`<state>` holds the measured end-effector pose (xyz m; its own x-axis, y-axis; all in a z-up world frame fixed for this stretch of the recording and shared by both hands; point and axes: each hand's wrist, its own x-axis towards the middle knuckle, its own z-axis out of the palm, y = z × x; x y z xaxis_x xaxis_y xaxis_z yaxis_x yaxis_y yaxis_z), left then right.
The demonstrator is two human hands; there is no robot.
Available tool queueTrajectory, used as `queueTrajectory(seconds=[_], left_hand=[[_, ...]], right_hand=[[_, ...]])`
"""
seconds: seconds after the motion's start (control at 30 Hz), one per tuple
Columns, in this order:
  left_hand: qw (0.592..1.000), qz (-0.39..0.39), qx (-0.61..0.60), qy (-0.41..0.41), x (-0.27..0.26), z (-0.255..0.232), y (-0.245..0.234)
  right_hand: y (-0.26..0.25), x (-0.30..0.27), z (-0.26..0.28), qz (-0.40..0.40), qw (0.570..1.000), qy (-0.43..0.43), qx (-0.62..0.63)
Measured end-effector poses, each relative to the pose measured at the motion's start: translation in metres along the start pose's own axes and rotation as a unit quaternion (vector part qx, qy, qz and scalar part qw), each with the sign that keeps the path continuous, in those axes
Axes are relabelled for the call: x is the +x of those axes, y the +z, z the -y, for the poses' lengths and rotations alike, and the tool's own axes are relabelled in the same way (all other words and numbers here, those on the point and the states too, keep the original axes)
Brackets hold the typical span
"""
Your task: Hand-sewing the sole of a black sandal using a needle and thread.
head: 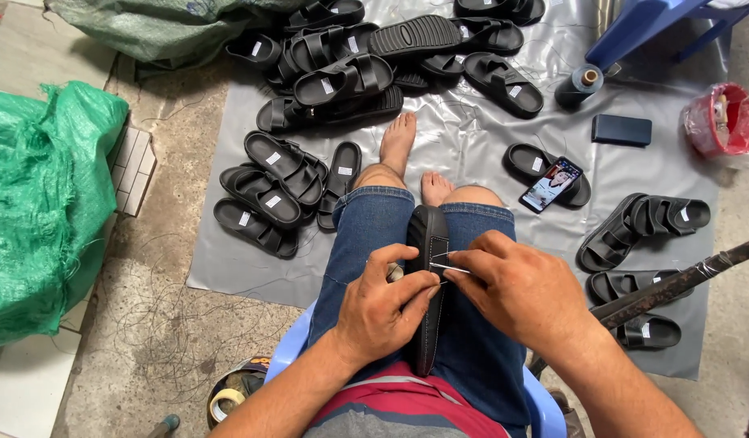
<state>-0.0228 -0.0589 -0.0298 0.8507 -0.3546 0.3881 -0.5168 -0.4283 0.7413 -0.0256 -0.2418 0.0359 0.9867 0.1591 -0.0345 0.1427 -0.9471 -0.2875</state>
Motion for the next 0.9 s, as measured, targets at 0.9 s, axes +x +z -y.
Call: queueTrajectory(seconds=[0.9], left_hand=[[0.879, 0.218, -0.409, -0.112, 0.043, -0.023, -0.084]], right_hand=[[0.04, 0.031, -0.021, 0.048, 0.533, 0.154, 0.831]])
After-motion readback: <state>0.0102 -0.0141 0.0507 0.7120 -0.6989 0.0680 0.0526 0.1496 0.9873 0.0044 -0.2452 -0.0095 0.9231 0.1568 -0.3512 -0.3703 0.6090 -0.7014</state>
